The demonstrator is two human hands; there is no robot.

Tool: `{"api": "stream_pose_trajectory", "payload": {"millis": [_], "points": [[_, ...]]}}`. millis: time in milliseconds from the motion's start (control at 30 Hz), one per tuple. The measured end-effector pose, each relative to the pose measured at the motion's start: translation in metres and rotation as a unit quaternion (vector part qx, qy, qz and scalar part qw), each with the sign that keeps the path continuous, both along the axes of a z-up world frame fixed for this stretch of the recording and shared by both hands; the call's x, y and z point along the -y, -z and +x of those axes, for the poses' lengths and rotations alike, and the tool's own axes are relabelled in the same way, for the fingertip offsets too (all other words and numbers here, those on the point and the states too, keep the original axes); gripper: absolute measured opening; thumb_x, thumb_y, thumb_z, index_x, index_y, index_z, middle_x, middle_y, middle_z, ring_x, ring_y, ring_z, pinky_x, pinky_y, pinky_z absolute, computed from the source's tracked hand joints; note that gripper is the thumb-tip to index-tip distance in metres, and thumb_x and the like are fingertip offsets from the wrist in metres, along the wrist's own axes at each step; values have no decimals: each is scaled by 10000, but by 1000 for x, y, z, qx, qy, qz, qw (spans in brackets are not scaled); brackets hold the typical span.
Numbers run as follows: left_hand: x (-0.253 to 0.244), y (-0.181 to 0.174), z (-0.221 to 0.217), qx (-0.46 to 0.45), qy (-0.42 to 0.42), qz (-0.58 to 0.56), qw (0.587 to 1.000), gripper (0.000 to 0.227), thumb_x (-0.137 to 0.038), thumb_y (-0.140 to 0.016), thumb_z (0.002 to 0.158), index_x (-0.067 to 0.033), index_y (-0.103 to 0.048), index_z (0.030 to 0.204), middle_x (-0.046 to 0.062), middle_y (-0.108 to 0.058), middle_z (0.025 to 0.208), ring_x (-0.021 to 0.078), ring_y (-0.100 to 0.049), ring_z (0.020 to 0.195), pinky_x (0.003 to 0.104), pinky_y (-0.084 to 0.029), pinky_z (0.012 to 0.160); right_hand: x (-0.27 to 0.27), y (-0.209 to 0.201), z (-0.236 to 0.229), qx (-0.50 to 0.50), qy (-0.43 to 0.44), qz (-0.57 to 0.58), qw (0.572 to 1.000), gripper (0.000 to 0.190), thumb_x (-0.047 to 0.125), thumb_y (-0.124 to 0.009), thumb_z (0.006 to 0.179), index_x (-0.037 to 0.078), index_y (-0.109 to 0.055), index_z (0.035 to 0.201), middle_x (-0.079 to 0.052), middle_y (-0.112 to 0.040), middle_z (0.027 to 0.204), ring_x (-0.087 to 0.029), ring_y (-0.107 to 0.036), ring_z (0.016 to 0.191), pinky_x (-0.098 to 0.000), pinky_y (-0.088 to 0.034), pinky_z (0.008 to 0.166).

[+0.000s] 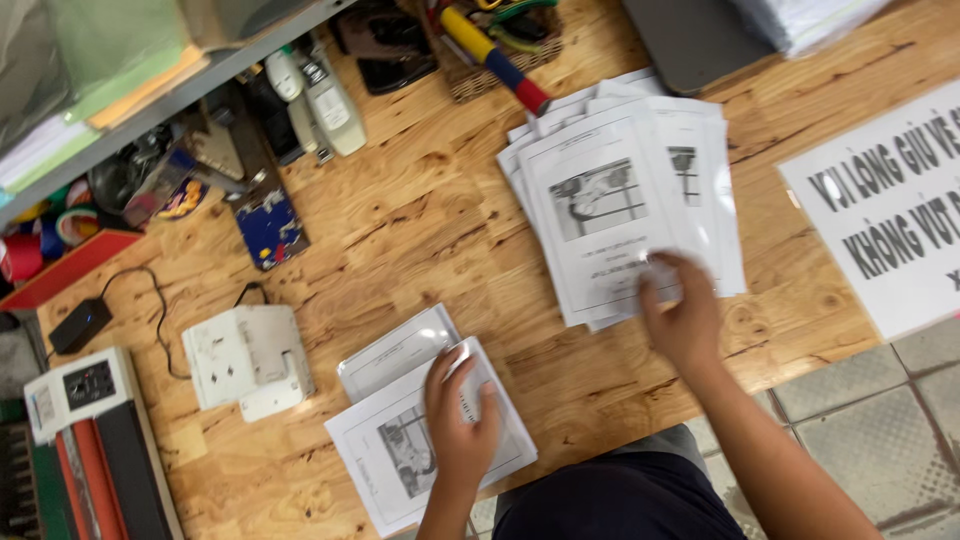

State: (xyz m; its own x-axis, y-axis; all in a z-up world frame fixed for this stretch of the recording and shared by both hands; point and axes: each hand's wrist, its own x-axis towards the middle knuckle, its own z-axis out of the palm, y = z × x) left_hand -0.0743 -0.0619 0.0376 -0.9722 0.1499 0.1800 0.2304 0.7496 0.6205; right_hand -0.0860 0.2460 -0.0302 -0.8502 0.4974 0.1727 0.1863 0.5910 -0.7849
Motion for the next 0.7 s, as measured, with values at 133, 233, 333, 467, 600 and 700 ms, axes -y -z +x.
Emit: {"api": "stream_pose_trajectory", "payload": {"millis": [133,233,333,467,600,700], "points": [[-88,54,-73,208,35,35,977,739,-445,-574,986,-73,-312,1567,153,-299,1656,352,-336,1513,479,-285,1222,-104,53,-40,74,114,-45,990,615,261,-782,975,-84,-515,1409,-284,-583,1347,-390,-609,1163,-442,-490,940],[-133,101,-132,250,8,72,966,888,-554,-539,975,-63,-169,1615,218,-127,1703,390,-105,1585,508,-175,1246,-130,78,-75,49,25,-331,942,888,392,-761,977,-117,-253,1498,-251,-560,1420,-325,-599,1309,-399,-479,1069],[-167,132,-157,177,59,-26,982,1006,-523,-667,982,-7,-71,1607,296,-35,1693,466,-1,1563,562,-87,1253,-129,83,-87,161,16,-258,952,854,407,-771,902,-54,-357,1491,-286,-622,1365,-361,-641,1254,-416,-502,1036],[-182,121,-136,228,40,60,971,1059,-416,-739,874,-82,-74,1628,304,49,1671,478,8,1543,562,-173,1201,-113,65,-59,157,-6,-163,974,887,375,-747,873,-2,-312,1547,-306,-615,1334,-418,-650,1171,-451,-531,945],[-175,80,-100,290,31,94,952,1049,-376,-782,804,-112,-176,1618,209,-185,1694,375,-253,1536,526,-322,1191,-99,43,-20,57,-66,-49,995,787,262,-707,937,-36,-320,1555,-358,-534,1427,-465,-486,1369,-534,-406,1056],[-161,63,-90,286,-7,186,940,1006,-367,-781,867,-38,-201,1620,213,-298,1677,351,-337,1537,497,-315,1223,-96,33,-6,75,-87,-101,988,731,148,-705,905,-6,-377,1539,-318,-554,1469,-436,-424,1466,-593,-231,1199]]}}
